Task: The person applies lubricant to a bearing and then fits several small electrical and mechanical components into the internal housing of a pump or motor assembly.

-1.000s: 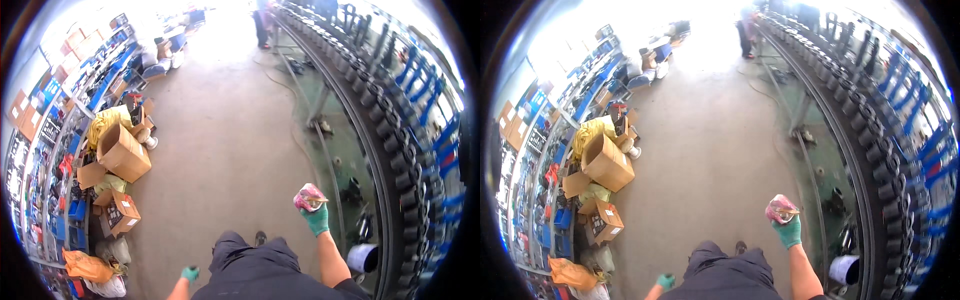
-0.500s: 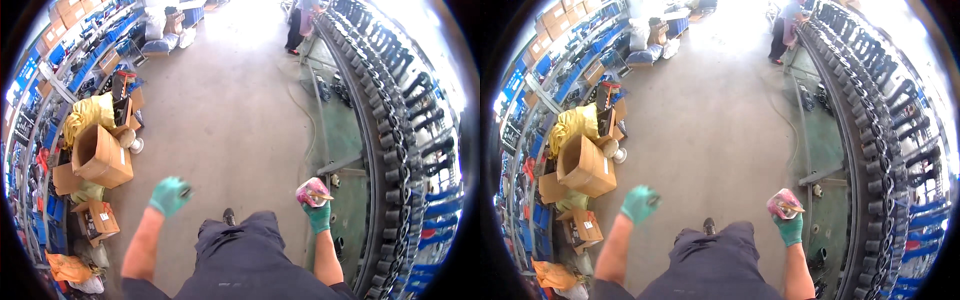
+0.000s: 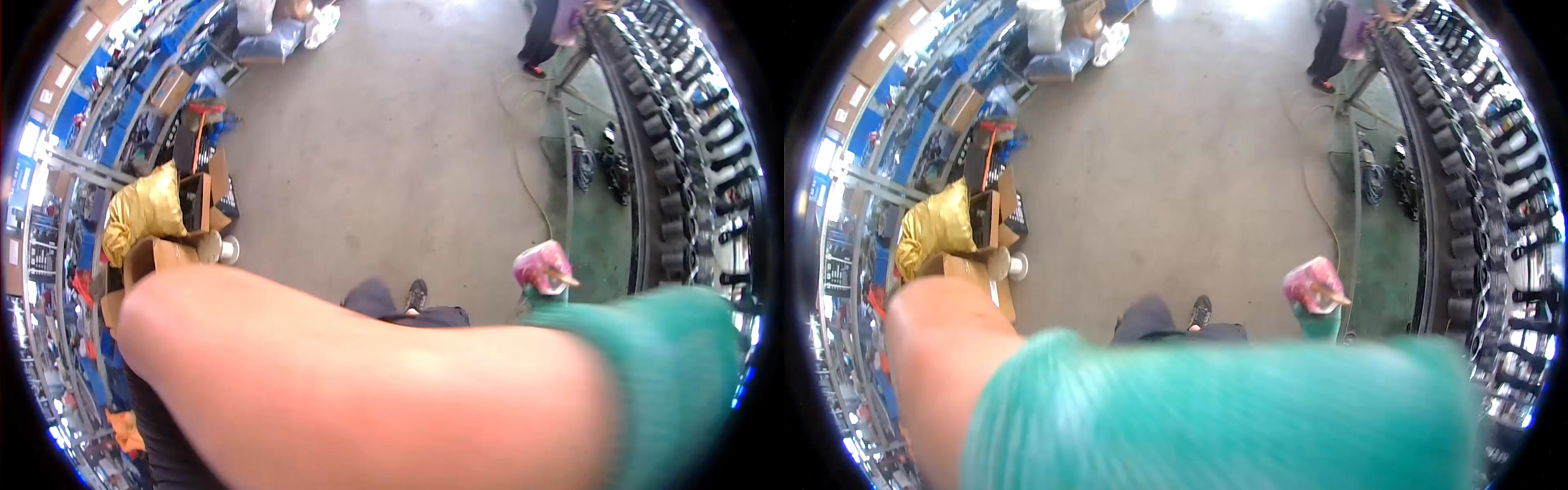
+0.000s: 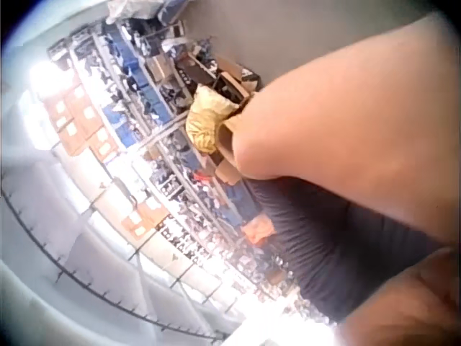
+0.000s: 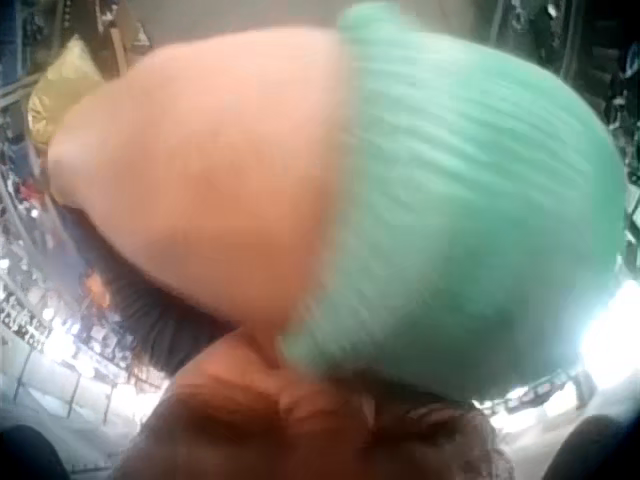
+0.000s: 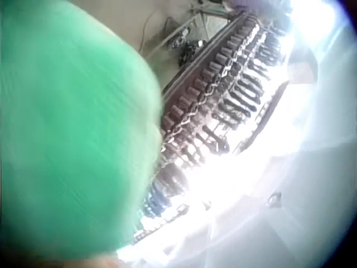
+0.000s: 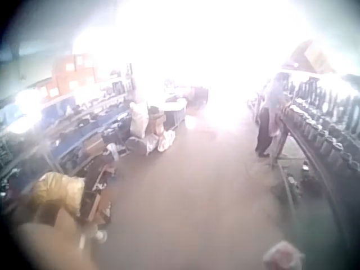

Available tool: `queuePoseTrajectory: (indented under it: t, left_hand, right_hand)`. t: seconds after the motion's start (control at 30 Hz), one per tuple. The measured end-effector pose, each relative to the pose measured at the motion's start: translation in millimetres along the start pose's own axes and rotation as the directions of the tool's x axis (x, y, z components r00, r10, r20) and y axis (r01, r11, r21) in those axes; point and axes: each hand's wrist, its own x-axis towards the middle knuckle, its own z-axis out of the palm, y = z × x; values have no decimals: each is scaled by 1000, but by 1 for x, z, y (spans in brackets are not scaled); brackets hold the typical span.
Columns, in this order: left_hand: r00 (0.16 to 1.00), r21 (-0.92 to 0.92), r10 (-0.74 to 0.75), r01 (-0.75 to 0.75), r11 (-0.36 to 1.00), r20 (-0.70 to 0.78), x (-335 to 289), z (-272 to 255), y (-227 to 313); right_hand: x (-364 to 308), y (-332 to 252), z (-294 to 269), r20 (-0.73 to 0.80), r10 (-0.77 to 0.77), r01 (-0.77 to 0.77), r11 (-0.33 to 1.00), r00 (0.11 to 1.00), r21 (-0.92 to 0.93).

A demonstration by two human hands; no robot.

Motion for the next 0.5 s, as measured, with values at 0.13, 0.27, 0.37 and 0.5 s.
queuePoseTrajectory:
  t: [0.13,0.27,0.37,0.5]
  left_hand:
    - [999,27,-32,31,999,25,-7,-50,-115]
    - [988,114,-131,121,986,83,-22,-81,-251]
    - [975,138,-195,180,974,107,-36,-118,-329]
    - [978,138,-179,164,977,107,-43,-164,-458]
  right_hand:
    - [123,-19,19,27,-37,37,999,999,-26]
    - [250,-2,66,55,-35,38,998,998,-57]
    - [331,-17,91,39,2,-1,1000,999,-30]
    - [422,-78,79,-124,85,-80,996,989,45]
